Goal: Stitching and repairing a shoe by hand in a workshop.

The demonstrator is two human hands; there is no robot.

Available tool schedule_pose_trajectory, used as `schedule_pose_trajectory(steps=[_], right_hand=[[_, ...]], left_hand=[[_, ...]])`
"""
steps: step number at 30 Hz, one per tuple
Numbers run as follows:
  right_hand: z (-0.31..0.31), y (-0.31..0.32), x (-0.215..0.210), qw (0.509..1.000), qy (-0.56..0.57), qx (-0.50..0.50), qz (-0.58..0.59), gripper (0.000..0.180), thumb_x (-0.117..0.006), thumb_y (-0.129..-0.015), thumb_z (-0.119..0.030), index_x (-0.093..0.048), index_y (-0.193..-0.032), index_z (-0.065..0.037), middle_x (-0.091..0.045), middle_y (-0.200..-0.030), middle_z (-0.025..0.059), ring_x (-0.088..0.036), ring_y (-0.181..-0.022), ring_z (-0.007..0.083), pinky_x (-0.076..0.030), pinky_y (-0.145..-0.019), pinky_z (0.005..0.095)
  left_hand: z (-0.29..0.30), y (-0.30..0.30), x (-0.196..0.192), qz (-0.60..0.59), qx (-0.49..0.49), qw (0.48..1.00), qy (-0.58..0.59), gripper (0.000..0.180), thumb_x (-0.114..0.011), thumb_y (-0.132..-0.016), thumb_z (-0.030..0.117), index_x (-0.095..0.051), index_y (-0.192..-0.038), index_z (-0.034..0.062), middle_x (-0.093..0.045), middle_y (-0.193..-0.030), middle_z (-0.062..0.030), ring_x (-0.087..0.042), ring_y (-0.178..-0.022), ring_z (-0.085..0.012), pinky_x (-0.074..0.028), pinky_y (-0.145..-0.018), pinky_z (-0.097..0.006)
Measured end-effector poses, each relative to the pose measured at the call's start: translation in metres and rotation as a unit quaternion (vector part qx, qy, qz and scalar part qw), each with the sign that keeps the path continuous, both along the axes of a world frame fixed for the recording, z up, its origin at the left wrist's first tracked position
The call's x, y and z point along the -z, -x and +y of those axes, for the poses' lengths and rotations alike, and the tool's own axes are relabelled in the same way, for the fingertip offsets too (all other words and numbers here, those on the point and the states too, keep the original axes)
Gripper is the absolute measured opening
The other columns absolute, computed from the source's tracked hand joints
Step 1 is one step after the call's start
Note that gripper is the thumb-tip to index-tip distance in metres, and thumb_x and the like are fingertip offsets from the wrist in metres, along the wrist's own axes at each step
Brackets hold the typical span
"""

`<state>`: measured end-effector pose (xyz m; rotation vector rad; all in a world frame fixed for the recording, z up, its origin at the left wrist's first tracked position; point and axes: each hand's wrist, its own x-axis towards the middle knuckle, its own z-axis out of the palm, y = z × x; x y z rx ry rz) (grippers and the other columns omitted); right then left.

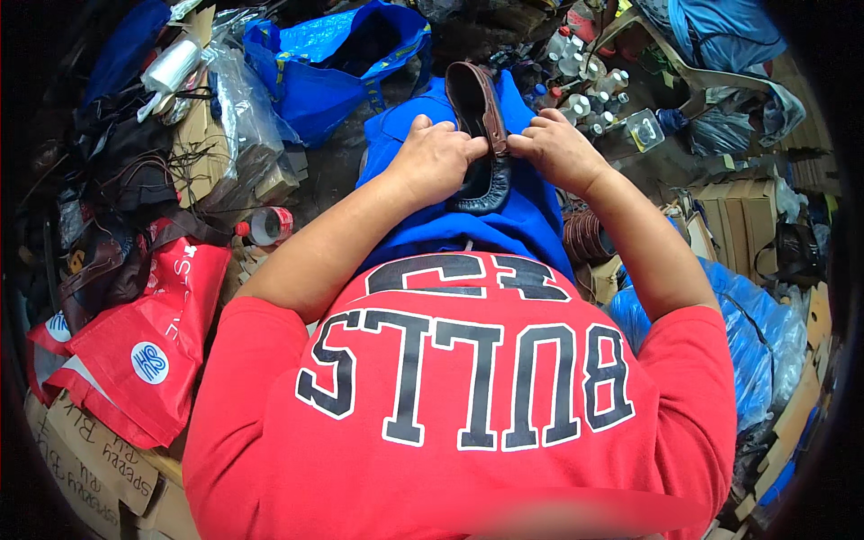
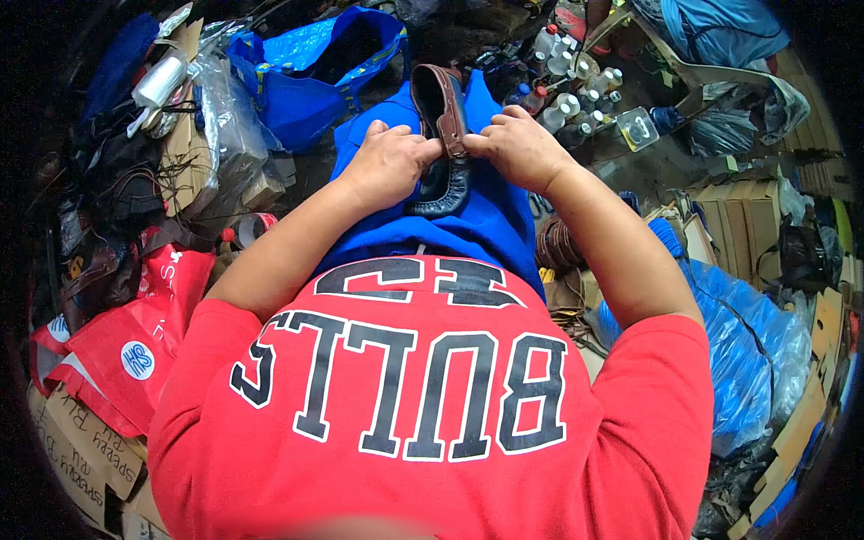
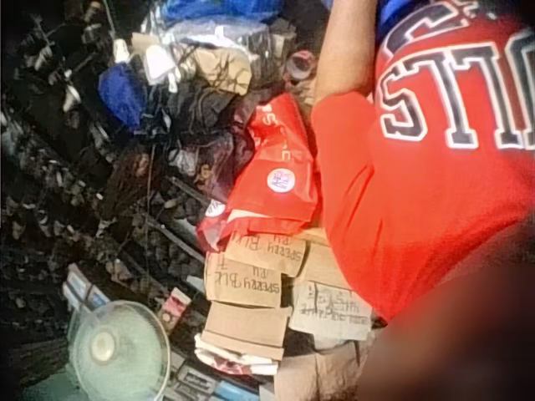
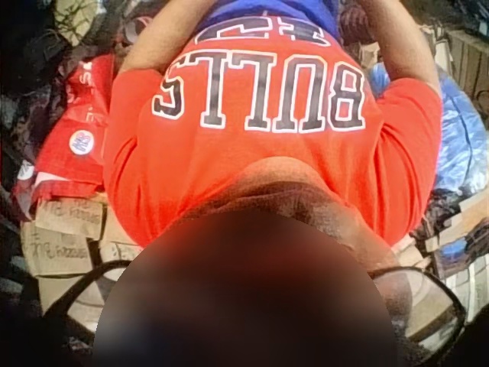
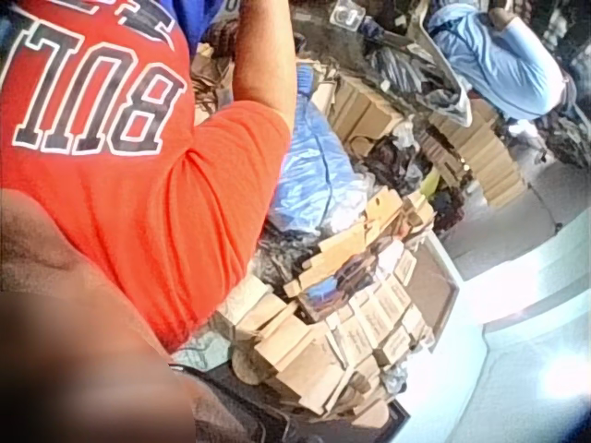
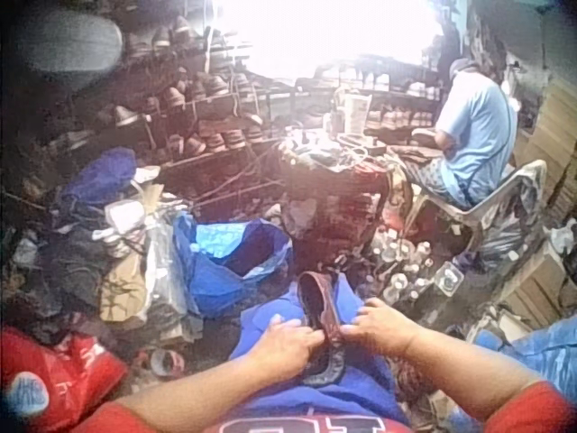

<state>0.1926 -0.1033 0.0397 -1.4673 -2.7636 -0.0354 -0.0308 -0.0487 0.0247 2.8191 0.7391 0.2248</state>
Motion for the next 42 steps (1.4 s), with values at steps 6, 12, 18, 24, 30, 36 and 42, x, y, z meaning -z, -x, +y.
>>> schedule_pose_trajectory(steps=[6, 12, 18, 24, 30, 36, 42], right_hand=[[-0.005, -0.014, 0.005, 0.998, 0.043, 0.03, 0.018, 0.018, -0.053, -0.079, -0.009, -0.058, -0.095, -0.018, -0.061, -0.079, 0.0029, -0.059, -0.088, 0.0222, -0.038, -0.093, 0.0403], [-0.004, 0.003, -0.023, 0.998, 0.011, 0.044, -0.049, 0.02, -0.05, -0.082, -0.008, -0.058, -0.099, -0.015, -0.061, -0.08, 0.0045, -0.06, -0.089, 0.0238, -0.032, -0.102, 0.0462], [-0.005, 0.013, -0.029, 0.993, 0.034, 0.051, -0.1, 0.017, -0.049, -0.083, -0.004, -0.055, -0.096, -0.011, -0.061, -0.081, 0.0051, -0.061, -0.089, 0.0233, -0.03, -0.103, 0.0472], [0.001, 0.02, -0.023, 0.987, 0.084, 0.073, -0.113, 0.012, -0.048, -0.085, -0.008, -0.055, -0.095, -0.011, -0.061, -0.077, 0.0057, -0.06, -0.087, 0.0246, -0.033, -0.099, 0.0452], [0.004, -0.005, 0.0, 0.998, 0.059, 0.018, 0.008, 0.016, -0.051, -0.083, -0.012, -0.057, -0.096, -0.018, -0.063, -0.079, 0.0044, -0.061, -0.086, 0.0234, -0.038, -0.088, 0.0414], [0.0, -0.009, 0.009, 0.999, 0.026, 0.005, 0.046, 0.017, -0.054, -0.079, -0.01, -0.057, -0.094, -0.017, -0.061, -0.078, 0.0031, -0.059, -0.084, 0.0226, -0.038, -0.089, 0.038], [-0.004, -0.023, 0.015, 0.998, 0.018, 0.007, 0.063, 0.019, -0.055, -0.074, -0.005, -0.055, -0.09, -0.014, -0.059, -0.075, 0.0036, -0.057, -0.081, 0.0238, -0.039, -0.089, 0.0377]], left_hand=[[-0.004, -0.004, -0.002, -0.013, 0.015, 1.0, -0.012, 0.021, -0.053, -0.078, 0.01, -0.059, -0.096, 0.0176, -0.064, -0.078, -0.0021, -0.06, -0.086, -0.021, -0.036, -0.078, -0.044], [0.0, -0.003, 0.004, -0.058, -0.062, 0.993, 0.082, 0.013, -0.054, -0.083, 0.012, -0.058, -0.095, 0.0132, -0.065, -0.077, -0.0066, -0.061, -0.085, -0.0276, -0.037, -0.077, -0.045], [0.004, 0.0, 0.008, -0.147, -0.149, 0.941, 0.267, 0.013, -0.054, -0.084, 0.011, -0.06, -0.095, 0.0072, -0.067, -0.078, -0.0101, -0.064, -0.078, -0.0323, -0.043, -0.07, -0.043], [0.006, -0.013, 0.009, -0.024, -0.071, 0.989, 0.129, 0.017, -0.052, -0.084, 0.012, -0.062, -0.097, 0.0123, -0.064, -0.075, -0.0106, -0.061, -0.081, -0.0296, -0.041, -0.071, -0.045], [0.005, -0.007, 0.001, 0.038, -0.003, 0.998, 0.047, 0.017, -0.052, -0.082, 0.014, -0.061, -0.095, 0.0176, -0.065, -0.077, -0.006, -0.061, -0.085, -0.026, -0.036, -0.077, -0.047], [-0.002, 0.003, -0.003, -0.012, 0.016, 1.0, 0.01, 0.017, -0.053, -0.079, 0.012, -0.06, -0.093, 0.018, -0.063, -0.075, -0.0057, -0.061, -0.083, -0.0238, -0.036, -0.08, -0.045], [-0.002, -0.012, -0.003, 0.008, 0.031, 0.999, -0.04, 0.013, -0.053, -0.079, 0.011, -0.06, -0.087, 0.0182, -0.063, -0.074, -0.0034, -0.059, -0.09, -0.0199, -0.035, -0.081, -0.042]])
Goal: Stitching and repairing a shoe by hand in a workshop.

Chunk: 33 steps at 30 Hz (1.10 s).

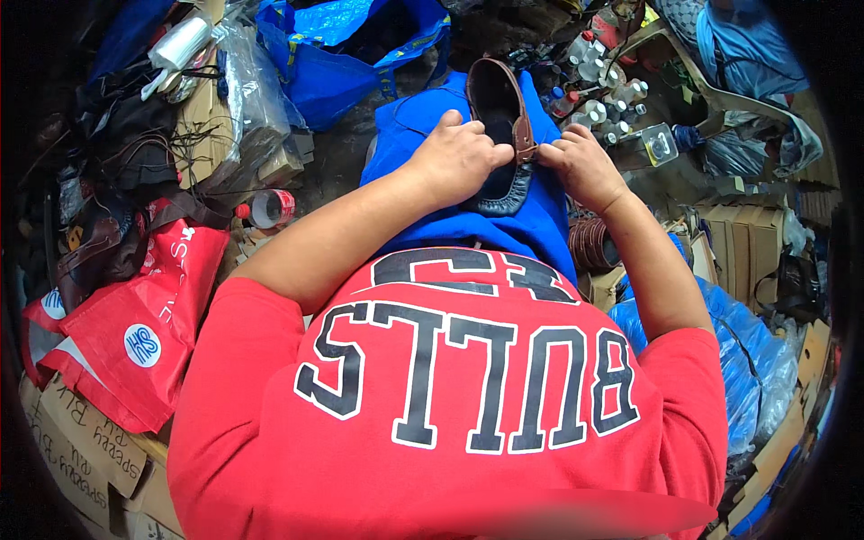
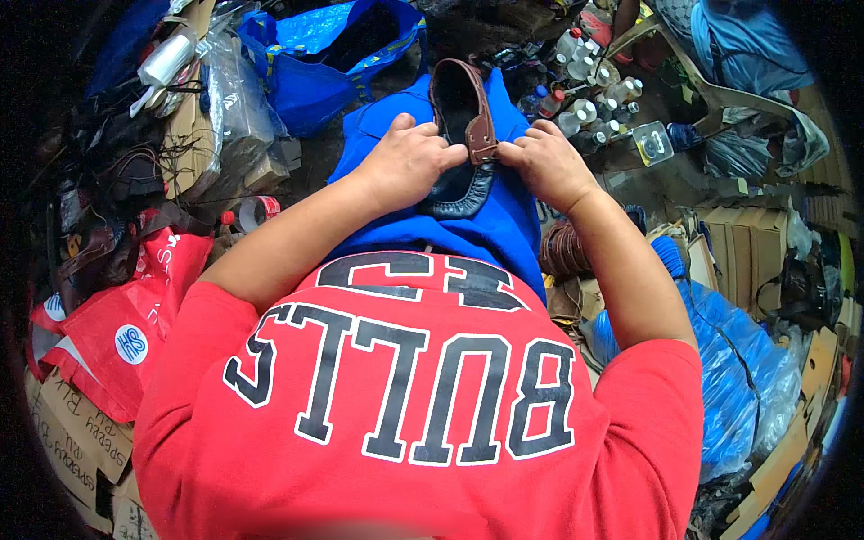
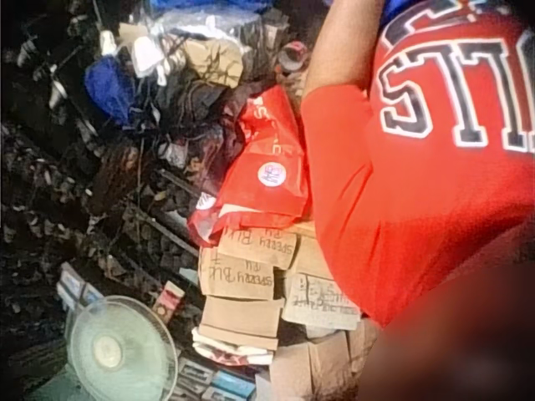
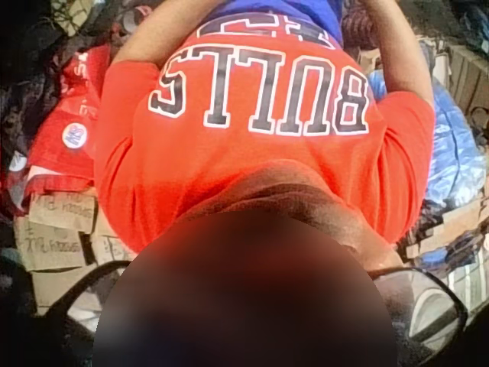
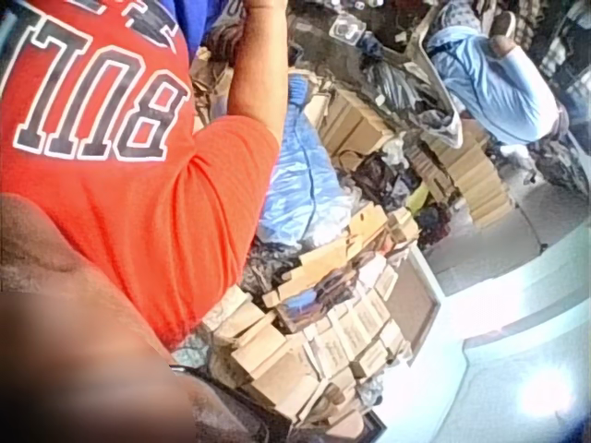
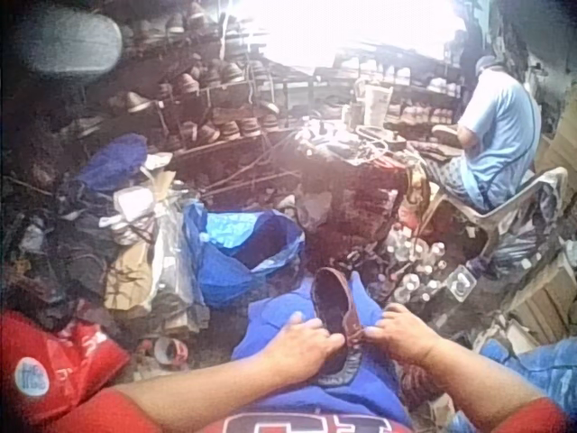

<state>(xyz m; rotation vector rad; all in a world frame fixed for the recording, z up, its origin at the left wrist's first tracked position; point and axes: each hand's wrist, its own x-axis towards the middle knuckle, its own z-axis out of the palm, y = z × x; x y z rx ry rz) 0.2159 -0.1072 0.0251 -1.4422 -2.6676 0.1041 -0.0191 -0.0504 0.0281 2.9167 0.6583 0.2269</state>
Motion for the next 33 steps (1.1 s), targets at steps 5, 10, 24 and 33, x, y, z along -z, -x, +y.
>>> schedule_pose_trajectory(steps=[5, 10, 24, 33], right_hand=[[-0.01, 0.004, -0.008, 0.997, 0.023, 0.061, -0.037, 0.016, -0.052, -0.08, -0.006, -0.056, -0.093, -0.015, -0.059, -0.075, 0.0037, -0.059, -0.085, 0.0228, -0.036, -0.098, 0.0414], [-0.003, 0.029, -0.042, 0.994, 0.001, 0.053, -0.092, 0.017, -0.049, -0.081, -0.005, -0.056, -0.094, -0.013, -0.061, -0.079, 0.005, -0.061, -0.088, 0.0229, -0.034, -0.099, 0.0441], [-0.003, 0.002, -0.018, 0.993, 0.079, 0.048, -0.077, 0.02, -0.047, -0.082, -0.007, -0.056, -0.098, -0.015, -0.063, -0.083, 0.0053, -0.061, -0.089, 0.025, -0.037, -0.093, 0.0441], [-0.054, -0.095, -0.025, 0.686, 0.179, 0.376, 0.596, 0.012, -0.063, -0.085, -0.012, -0.066, -0.09, -0.002, -0.062, -0.08, 0.0018, -0.054, -0.071, 0.0096, -0.043, -0.072, 0.0223]], left_hand=[[-0.001, -0.001, 0.007, -0.015, -0.011, 1.0, 0.012, 0.015, -0.053, -0.077, 0.01, -0.061, -0.088, 0.0158, -0.063, -0.076, -0.0045, -0.059, -0.089, -0.0204, -0.036, -0.079, -0.041], [0.005, -0.001, 0.014, -0.007, -0.055, 0.994, 0.094, 0.015, -0.056, -0.074, 0.009, -0.061, -0.088, 0.0085, -0.064, -0.079, -0.0078, -0.059, -0.087, -0.0239, -0.038, -0.075, -0.041], [0.009, 0.019, 0.016, -0.053, -0.004, 0.997, 0.048, 0.018, -0.048, -0.081, 0.011, -0.061, -0.092, 0.0168, -0.063, -0.075, -0.0066, -0.06, -0.081, -0.0261, -0.038, -0.076, -0.044], [0.022, 0.093, -0.029, -0.26, -0.143, 0.907, 0.3, 0.008, -0.063, -0.083, 0.006, -0.06, -0.08, 0.0, -0.054, -0.073, -0.0006, -0.048, -0.067, -0.0061, -0.04, -0.06, -0.023]])
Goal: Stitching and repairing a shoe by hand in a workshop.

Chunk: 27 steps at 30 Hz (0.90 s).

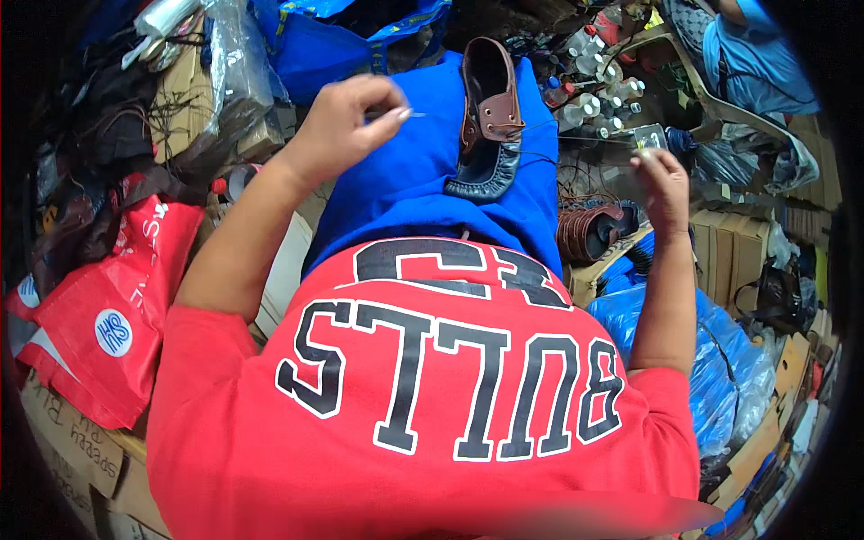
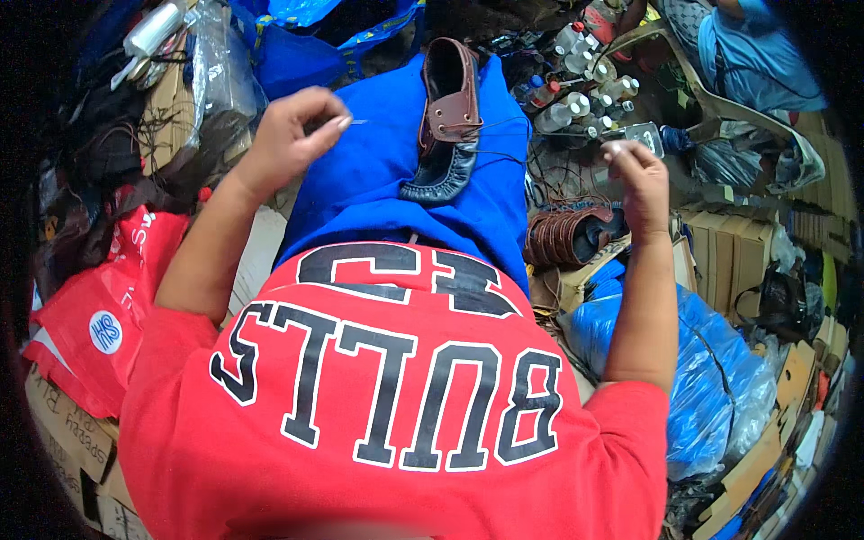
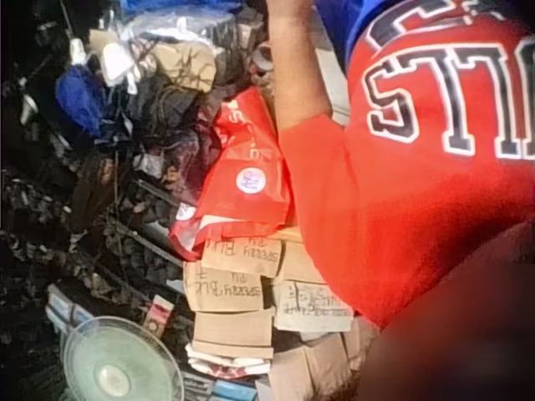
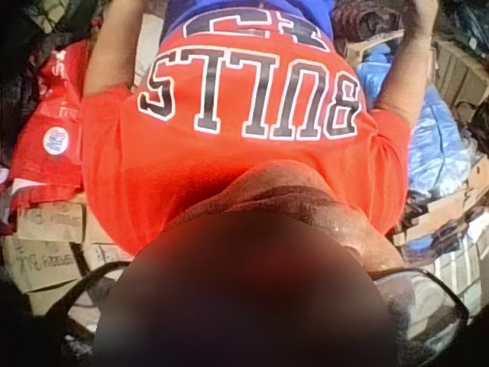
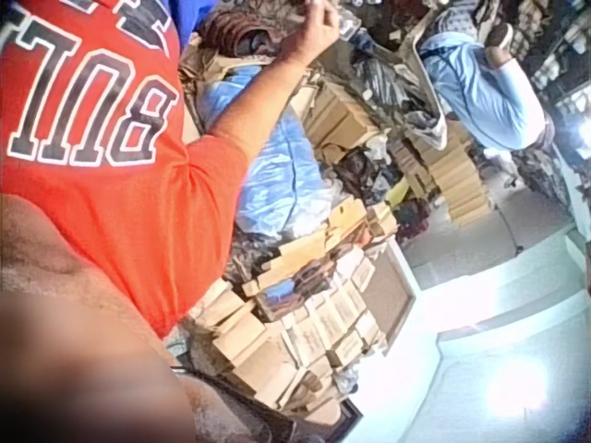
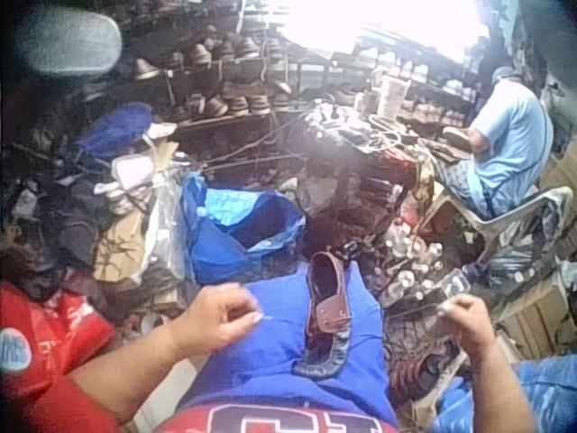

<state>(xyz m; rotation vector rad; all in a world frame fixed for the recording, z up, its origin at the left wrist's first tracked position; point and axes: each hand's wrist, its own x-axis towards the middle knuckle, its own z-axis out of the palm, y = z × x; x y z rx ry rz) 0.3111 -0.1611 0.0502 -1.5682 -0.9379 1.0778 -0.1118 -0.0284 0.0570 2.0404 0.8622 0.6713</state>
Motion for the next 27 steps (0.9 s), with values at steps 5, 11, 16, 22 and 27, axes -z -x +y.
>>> schedule_pose_trajectory(steps=[5, 11, 16, 22, 27], right_hand=[[0.04, 0.059, -0.026, 0.937, -0.218, -0.069, 0.264, 0.018, -0.057, -0.091, -0.019, -0.062, -0.094, -0.002, -0.062, -0.081, 0.0066, -0.058, -0.08, 0.0158, -0.046, -0.086, 0.034], [0.04, 0.103, -0.048, 0.876, -0.196, -0.188, 0.398, 0.022, -0.055, -0.092, -0.028, -0.056, -0.095, -0.006, -0.057, -0.075, 0.0048, -0.053, -0.069, 0.0162, -0.044, -0.073, 0.0313], [0.006, 0.066, -0.008, 0.945, 0.11, -0.273, -0.145, 0.012, -0.065, -0.084, -0.013, -0.064, -0.088, -0.002, -0.06, -0.08, 0.0034, -0.055, -0.075, 0.0094, -0.044, -0.069, 0.0245], [-0.072, -0.052, 0.022, 0.877, 0.172, -0.093, -0.438, 0.019, -0.068, -0.081, -0.016, -0.069, -0.095, -0.003, -0.068, -0.085, 0.0105, -0.064, -0.077, 0.0156, -0.049, -0.071, 0.0274], [-0.139, -0.127, 0.039, 0.815, 0.261, 0.014, -0.517, 0.024, -0.068, -0.08, -0.025, -0.069, -0.091, -0.004, -0.068, -0.083, 0.015, -0.066, -0.078, 0.0225, -0.049, -0.072, 0.0324]], left_hand=[[-0.006, -0.051, -0.018, -0.167, 0.143, 0.969, 0.116, 0.008, -0.064, -0.086, 0.009, -0.063, -0.085, 0.002, -0.061, -0.079, -0.0016, -0.056, -0.075, -0.0085, -0.045, -0.069, -0.023], [-0.02, -0.065, 0.013, -0.294, 0.205, 0.881, 0.31, 0.021, -0.052, -0.095, 0.025, -0.058, -0.09, 0.0049, -0.057, -0.073, 0.0001, -0.057, -0.073, -0.0115, -0.047, -0.068, -0.026], [-0.006, -0.025, 0.03, -0.019, 0.072, 0.992, -0.104, 0.013, -0.051, -0.093, 0.013, -0.055, -0.088, 0.0012, -0.054, -0.073, -0.006, -0.053, -0.069, -0.0154, -0.044, -0.064, -0.027], [0.072, 0.124, 0.023, 0.016, -0.17, 0.931, -0.322, 0.017, -0.05, -0.091, 0.005, -0.062, -0.103, 0.0022, -0.065, -0.096, -0.0118, -0.06, -0.085, -0.0165, -0.047, -0.078, -0.028], [0.086, 0.198, -0.036, 0.103, -0.473, 0.805, -0.342, 0.029, -0.057, -0.092, 0.035, -0.064, -0.098, 0.0079, -0.067, -0.085, -0.0096, -0.058, -0.065, -0.0175, -0.048, -0.063, -0.032]])
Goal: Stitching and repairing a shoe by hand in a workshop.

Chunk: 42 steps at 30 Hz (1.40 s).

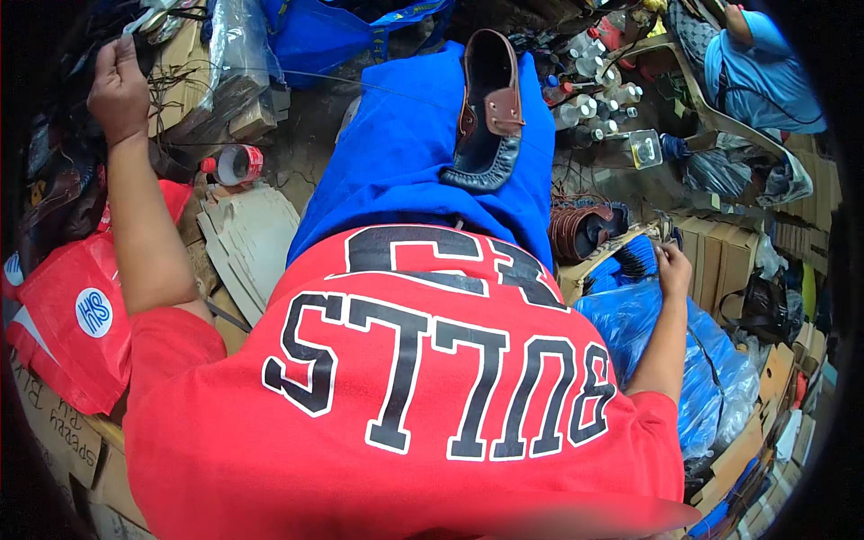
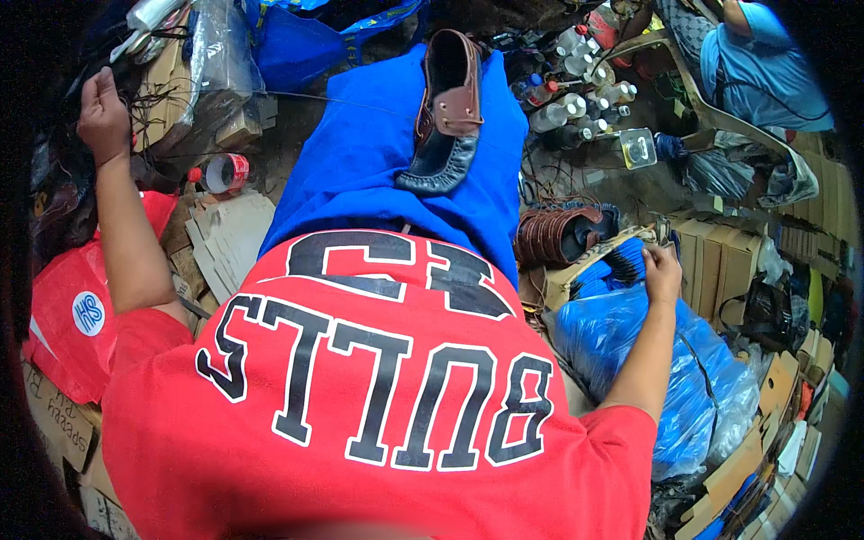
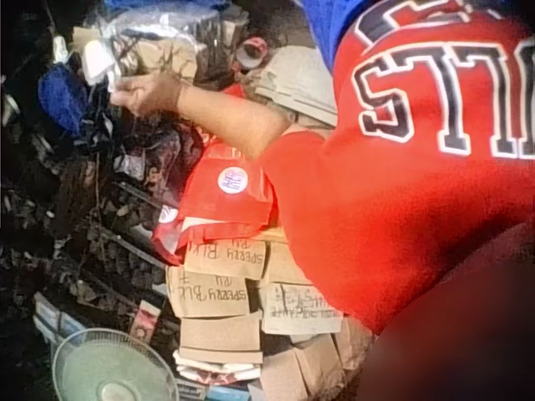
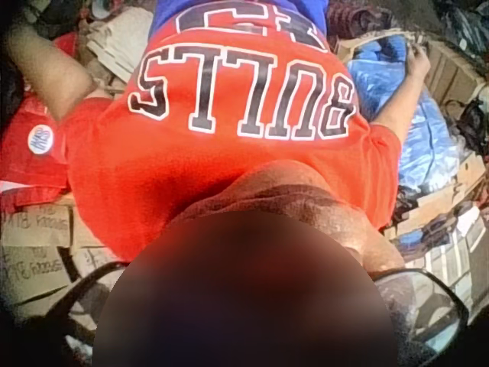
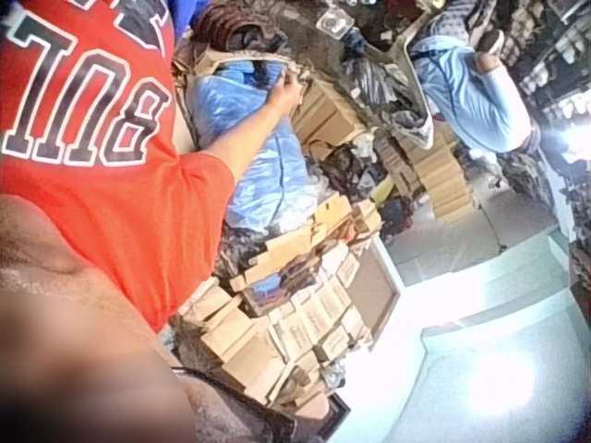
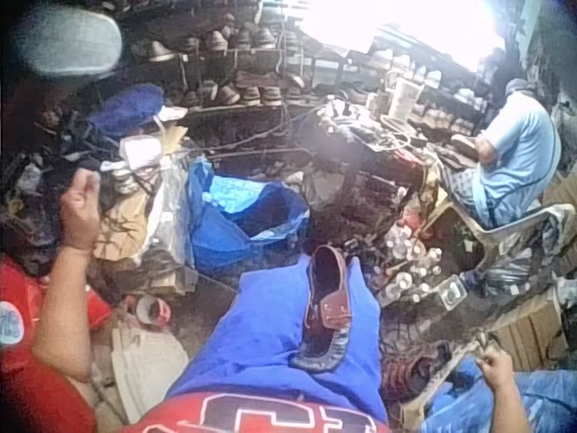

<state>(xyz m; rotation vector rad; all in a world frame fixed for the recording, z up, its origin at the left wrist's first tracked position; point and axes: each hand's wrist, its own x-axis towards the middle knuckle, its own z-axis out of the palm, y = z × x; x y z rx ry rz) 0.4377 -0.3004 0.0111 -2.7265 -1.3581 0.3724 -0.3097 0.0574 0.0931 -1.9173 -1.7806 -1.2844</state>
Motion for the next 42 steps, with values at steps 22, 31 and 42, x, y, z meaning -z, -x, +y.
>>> schedule_pose_trajectory(steps=[22, 31, 42], right_hand=[[0.198, 0.222, -0.022, 0.886, -0.132, -0.332, 0.294, 0.014, -0.074, -0.071, -0.006, -0.072, -0.085, -0.009, -0.06, -0.077, 0.0018, -0.059, -0.078, 0.0127, -0.047, -0.071, 0.0263], [0.188, 0.227, -0.002, 0.859, -0.187, -0.318, 0.354, 0.017, -0.072, -0.071, -0.002, -0.072, -0.087, -0.008, -0.059, -0.077, 0.0013, -0.057, -0.077, 0.0117, -0.045, -0.071, 0.0252], [0.161, 0.254, -0.021, 0.888, -0.224, -0.362, 0.174, 0.025, -0.067, -0.072, 0.001, -0.071, -0.093, -0.013, -0.057, -0.077, 0.0064, -0.059, -0.071, 0.0216, -0.048, -0.065, 0.0306]], left_hand=[[-0.04, -0.314, 0.09, 0.016, 0.587, 0.678, 0.442, 0.048, -0.08, -0.065, 0.033, -0.067, -0.103, 0.0076, -0.069, -0.093, -0.0107, -0.065, -0.087, -0.0221, -0.049, -0.077, -0.033], [-0.046, -0.317, 0.092, -0.064, 0.598, 0.603, 0.525, 0.03, -0.076, -0.074, 0.019, -0.069, -0.098, 0.0026, -0.07, -0.085, -0.0021, -0.059, -0.077, -0.0073, -0.047, -0.074, -0.026], [-0.041, -0.318, 0.092, 0.006, 0.642, 0.564, 0.519, 0.026, -0.068, -0.078, 0.018, -0.068, -0.1, 0.0041, -0.062, -0.092, -0.0064, -0.057, -0.089, -0.0174, -0.043, -0.083, -0.03]])
